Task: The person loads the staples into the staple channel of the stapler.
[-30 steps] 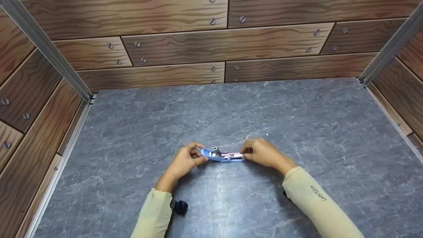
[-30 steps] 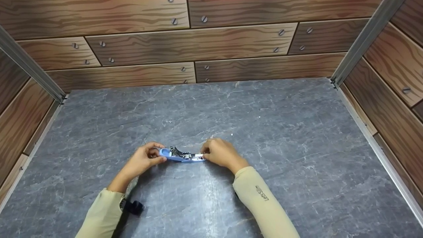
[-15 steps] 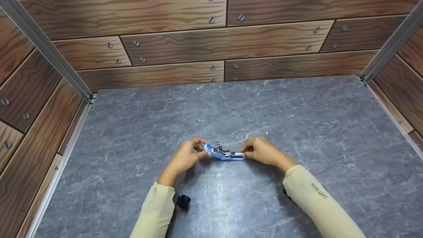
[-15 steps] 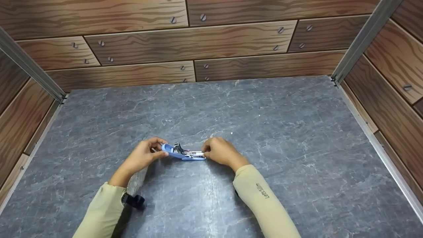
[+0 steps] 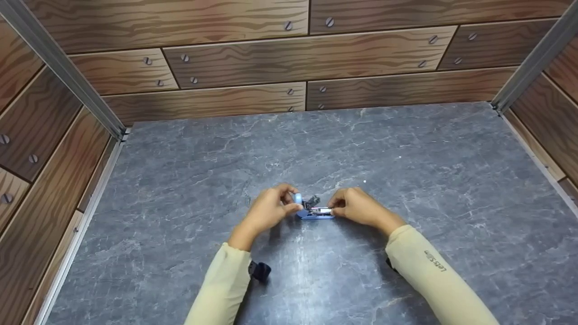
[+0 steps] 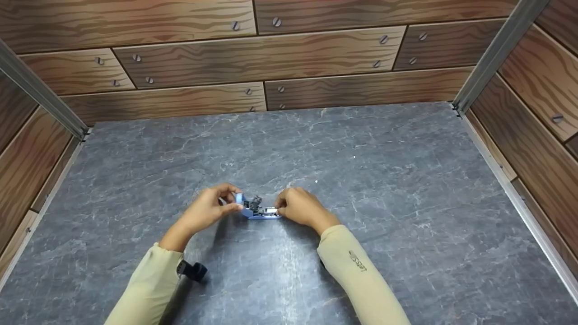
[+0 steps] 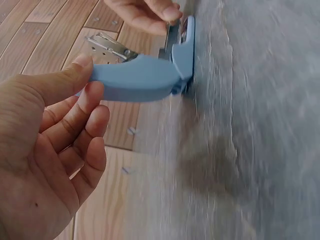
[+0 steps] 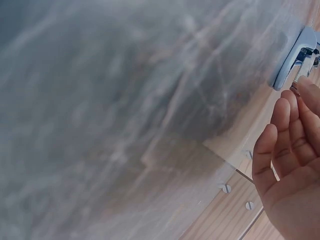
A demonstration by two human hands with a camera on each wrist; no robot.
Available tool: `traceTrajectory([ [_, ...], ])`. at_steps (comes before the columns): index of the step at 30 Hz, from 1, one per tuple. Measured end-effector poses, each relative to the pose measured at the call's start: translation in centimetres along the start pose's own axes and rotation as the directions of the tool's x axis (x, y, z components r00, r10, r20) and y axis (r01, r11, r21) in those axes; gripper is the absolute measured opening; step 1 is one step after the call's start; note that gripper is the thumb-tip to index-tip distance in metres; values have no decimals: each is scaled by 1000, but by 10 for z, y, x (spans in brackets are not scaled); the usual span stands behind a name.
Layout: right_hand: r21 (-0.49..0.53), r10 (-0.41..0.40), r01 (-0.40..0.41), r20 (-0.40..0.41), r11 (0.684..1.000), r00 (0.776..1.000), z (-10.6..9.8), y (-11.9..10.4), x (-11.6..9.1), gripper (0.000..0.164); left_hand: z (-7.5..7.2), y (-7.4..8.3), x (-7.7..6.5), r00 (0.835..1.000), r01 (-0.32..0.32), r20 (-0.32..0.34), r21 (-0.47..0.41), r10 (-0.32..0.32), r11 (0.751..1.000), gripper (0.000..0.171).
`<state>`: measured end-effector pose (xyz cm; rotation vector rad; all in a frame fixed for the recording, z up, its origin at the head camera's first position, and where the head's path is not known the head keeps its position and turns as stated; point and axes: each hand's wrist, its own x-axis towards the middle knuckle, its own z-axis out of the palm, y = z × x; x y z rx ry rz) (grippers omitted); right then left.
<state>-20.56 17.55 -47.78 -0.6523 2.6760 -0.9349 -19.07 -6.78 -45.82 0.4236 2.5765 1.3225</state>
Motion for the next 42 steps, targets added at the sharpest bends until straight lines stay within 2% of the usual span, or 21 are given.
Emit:
traceTrajectory([
  [7, -5, 0, 0, 8, 1000, 1000, 0, 2, 1, 13, 16, 9, 10, 999, -34, 15, 4, 34, 999, 31],
  [17, -8, -10, 10, -1, 1000, 1000, 0, 2, 1, 13, 30, 17, 20, 999, -1, 50, 43, -1, 999, 33],
  [25, 9, -11, 11, 7, 1000, 1000, 0, 4, 0, 16, 36, 18, 23, 999, 21, 47, 42, -23, 999, 31],
  [29, 18, -8, 8, 10, 1000, 1000, -2, 4, -1, 14, 37, 21, 24, 999, 3, 49, 117, -8, 993, 32],
  [34, 37, -24, 23, 29, 999, 999, -2, 6, -1, 11, 42, 24, 27, 999, -13, 49, 227, 2, 974, 31],
  [42, 58, -2, 0, 46, 998, 999, 0, 7, -1, 15, 46, 22, 29, 999, -26, 43, 245, 16, 969, 32],
])
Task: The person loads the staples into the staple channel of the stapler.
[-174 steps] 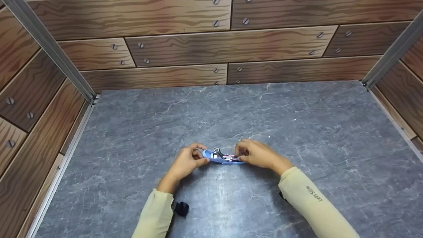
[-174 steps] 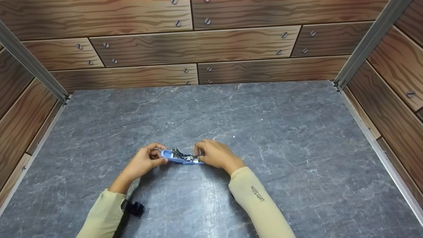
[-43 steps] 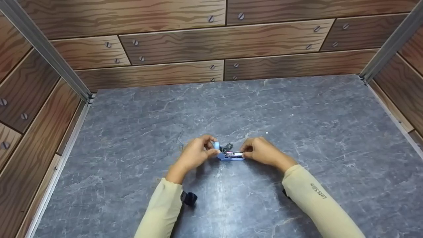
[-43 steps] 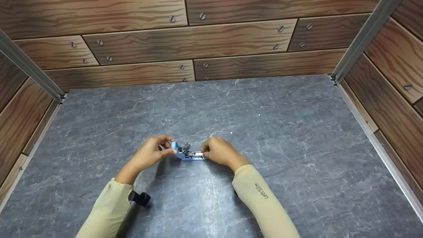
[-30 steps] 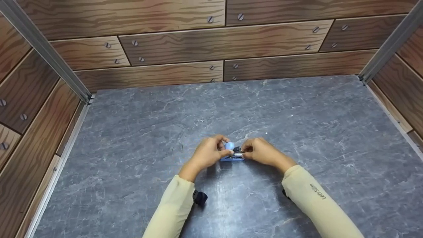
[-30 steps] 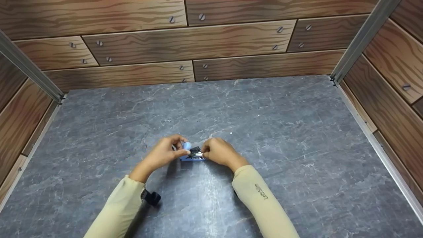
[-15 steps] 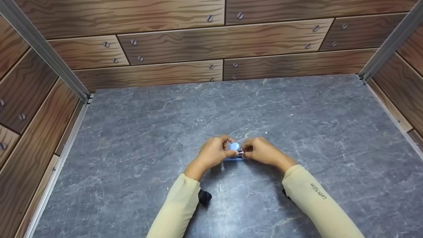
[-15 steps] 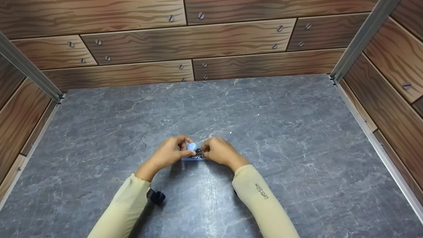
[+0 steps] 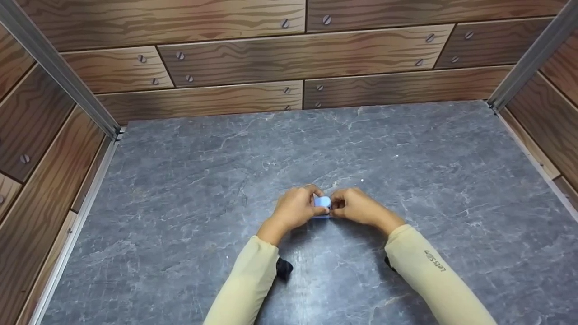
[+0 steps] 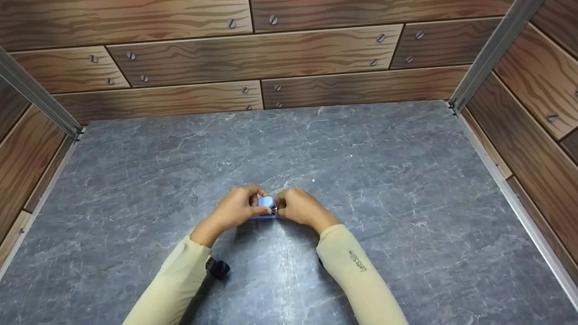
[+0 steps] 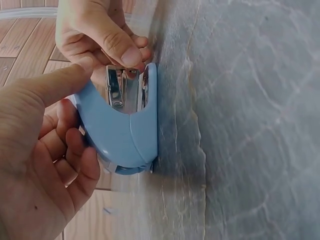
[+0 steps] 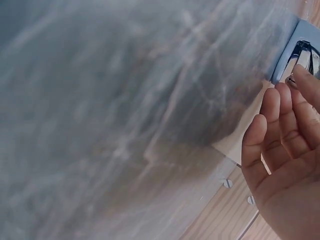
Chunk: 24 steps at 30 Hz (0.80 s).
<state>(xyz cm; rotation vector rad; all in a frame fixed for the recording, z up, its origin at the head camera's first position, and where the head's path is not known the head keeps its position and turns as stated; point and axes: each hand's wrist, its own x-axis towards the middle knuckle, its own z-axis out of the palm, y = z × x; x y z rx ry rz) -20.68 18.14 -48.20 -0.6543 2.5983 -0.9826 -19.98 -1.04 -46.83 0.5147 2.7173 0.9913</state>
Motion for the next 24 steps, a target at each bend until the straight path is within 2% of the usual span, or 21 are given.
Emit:
traceTrajectory([
  [11, 4, 4, -4, 25, 1000, 1000, -2, -3, -2, 15, -2, -2, -3, 1000, 8, 8, -60, -7, 998, 34],
  [18, -17, -7, 7, 8, 1000, 1000, -2, -2, -1, 13, -8, -11, -8, 999, 1, 43, -154, 5, 988, 37],
  [24, -3, -1, 1, -6, 1000, 1000, -2, -3, -2, 18, -11, -18, -12, 1000, 8, 26, -193, -3, 981, 31],
])
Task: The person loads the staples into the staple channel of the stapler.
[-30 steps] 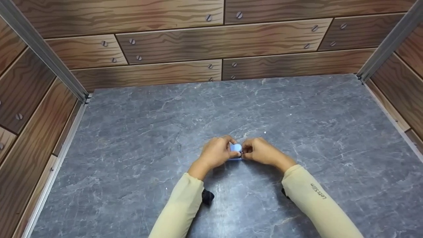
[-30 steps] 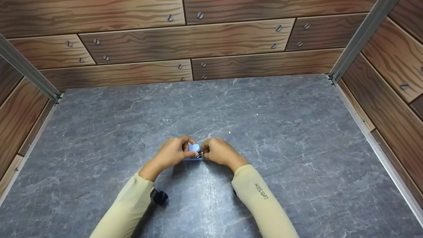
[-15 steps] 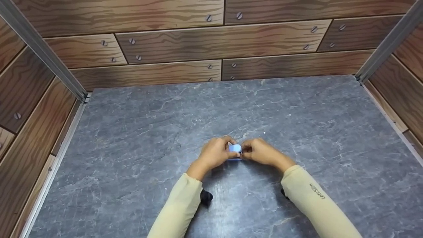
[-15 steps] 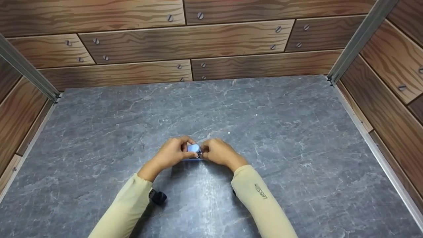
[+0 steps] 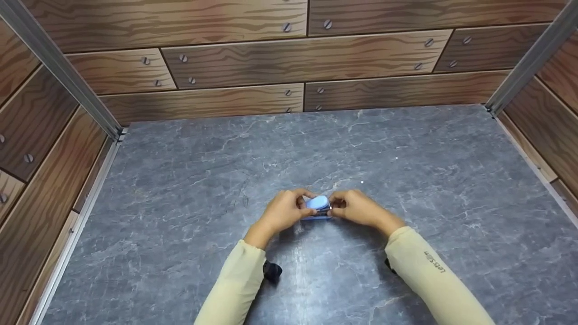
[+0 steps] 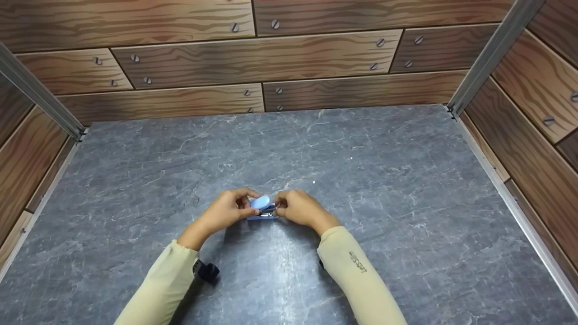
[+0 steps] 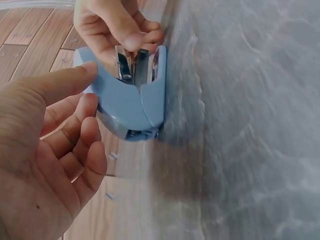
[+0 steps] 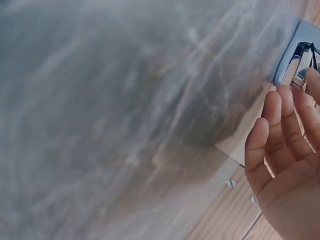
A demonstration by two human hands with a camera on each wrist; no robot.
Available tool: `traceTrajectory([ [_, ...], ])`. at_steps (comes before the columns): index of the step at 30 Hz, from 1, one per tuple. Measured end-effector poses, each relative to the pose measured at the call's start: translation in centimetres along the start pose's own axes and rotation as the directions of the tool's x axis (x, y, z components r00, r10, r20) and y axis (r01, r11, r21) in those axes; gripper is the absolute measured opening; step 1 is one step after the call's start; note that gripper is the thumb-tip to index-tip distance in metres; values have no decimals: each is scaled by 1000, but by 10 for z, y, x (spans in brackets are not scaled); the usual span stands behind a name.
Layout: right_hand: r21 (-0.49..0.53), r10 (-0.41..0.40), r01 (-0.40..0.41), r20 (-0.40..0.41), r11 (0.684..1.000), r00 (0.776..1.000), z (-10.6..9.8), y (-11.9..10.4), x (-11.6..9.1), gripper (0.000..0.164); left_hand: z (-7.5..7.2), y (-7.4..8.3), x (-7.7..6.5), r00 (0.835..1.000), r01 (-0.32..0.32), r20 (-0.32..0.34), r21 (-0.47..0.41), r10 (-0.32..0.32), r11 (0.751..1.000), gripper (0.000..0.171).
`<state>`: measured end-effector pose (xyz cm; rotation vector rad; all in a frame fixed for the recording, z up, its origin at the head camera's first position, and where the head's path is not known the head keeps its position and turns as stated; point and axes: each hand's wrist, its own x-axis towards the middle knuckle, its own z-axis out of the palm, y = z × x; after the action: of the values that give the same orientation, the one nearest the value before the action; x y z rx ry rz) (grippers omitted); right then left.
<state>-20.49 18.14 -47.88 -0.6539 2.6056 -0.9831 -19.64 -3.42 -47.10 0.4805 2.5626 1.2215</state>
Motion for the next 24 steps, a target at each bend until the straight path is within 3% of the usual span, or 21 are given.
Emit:
traceTrajectory([
  [10, -41, -11, 10, -10, 999, 1000, 0, 1, 1, 10, 1, -2, 0, 1000, 11, -14, 8, -11, 1000, 29],
  [16, -32, -5, 4, -18, 999, 1000, 1, 2, 1, 12, 3, -4, 1, 1000, -14, -23, 13, 14, 1000, 30],
  [24, 45, 2, -1, -23, 999, 1000, -2, 5, -2, 22, 0, -8, -3, 1000, -28, -11, -86, 27, 996, 38],
])
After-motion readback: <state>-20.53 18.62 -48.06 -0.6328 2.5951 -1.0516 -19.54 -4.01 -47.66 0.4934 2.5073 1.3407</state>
